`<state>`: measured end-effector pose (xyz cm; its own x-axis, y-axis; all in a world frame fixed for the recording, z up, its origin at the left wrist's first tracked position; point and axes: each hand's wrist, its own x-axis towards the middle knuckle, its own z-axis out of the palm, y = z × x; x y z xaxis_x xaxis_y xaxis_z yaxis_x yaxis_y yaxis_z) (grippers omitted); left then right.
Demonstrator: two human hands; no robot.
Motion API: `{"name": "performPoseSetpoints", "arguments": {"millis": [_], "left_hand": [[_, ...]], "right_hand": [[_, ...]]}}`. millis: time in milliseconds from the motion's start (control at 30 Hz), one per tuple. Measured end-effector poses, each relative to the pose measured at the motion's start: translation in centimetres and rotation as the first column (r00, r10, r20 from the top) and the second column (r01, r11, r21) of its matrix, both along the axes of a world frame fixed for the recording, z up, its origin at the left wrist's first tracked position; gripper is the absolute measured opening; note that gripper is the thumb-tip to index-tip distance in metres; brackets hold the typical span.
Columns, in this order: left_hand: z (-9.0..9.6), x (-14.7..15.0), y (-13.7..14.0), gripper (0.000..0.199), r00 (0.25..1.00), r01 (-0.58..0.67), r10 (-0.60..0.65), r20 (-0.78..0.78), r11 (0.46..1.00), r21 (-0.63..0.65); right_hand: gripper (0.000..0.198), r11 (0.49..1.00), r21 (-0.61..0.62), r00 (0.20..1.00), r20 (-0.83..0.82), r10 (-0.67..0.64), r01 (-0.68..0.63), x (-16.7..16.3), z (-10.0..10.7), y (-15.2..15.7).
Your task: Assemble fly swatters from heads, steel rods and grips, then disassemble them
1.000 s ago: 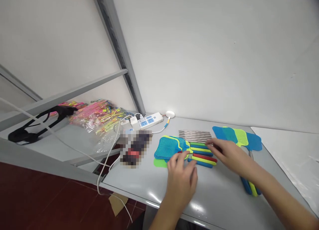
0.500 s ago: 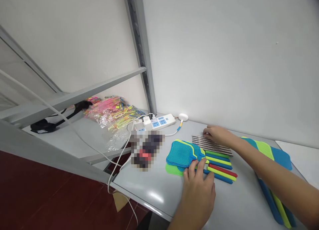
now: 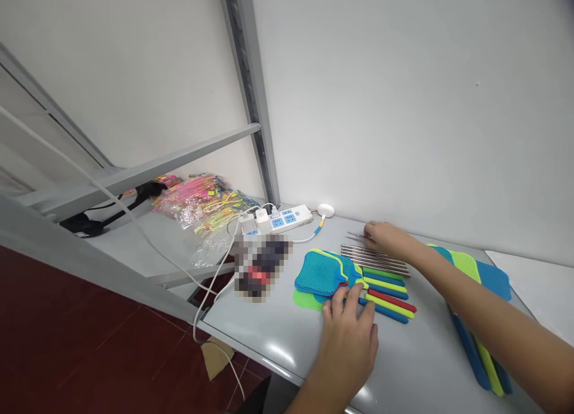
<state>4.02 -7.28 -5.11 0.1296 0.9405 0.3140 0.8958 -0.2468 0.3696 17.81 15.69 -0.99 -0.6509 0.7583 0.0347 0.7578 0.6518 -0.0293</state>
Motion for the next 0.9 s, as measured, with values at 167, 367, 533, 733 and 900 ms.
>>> {"name": "performPoseSetpoints", "arguments": {"millis": [167,367,533,733,900], "left_hand": [[0.1,0.0,-0.1,0.018,1.000,-0.007,0.007,-0.017,0.999,0.031],[0.8,0.0,-0.9,0.025,0.998,0.063,-0.063,-0.009,0.997,0.033],[0.7,0.2,-1.2,0.020,0.999,0.018,-0.017,-0.039,0.999,0.028],[0.7,0.8,-2.5,0.009,0.993,0.119,-0.119,0.018,0.993,0.007],[2.2,1.1,-4.9,0.013,0.913,0.162,-0.192,0.360,0.980,0.113]], "right_hand": [[0.018,0.986,0.120,0.985,-0.134,-0.104,0.120,2.0,4.1,-3.1],[0.012,0.971,0.002,0.705,-0.688,-0.171,0.238,3.7,8.4,-11.3],[0.010,0.987,-0.113,0.299,-0.944,-0.142,0.112,3.7,8.1,-16.8],[0.014,0.924,-0.382,-0.242,-0.898,-0.367,0.018,3.9,4.3,-22.0],[0.028,0.860,-0.510,-0.502,-0.741,-0.445,-0.009,4.9,1.7,-26.4]]}}
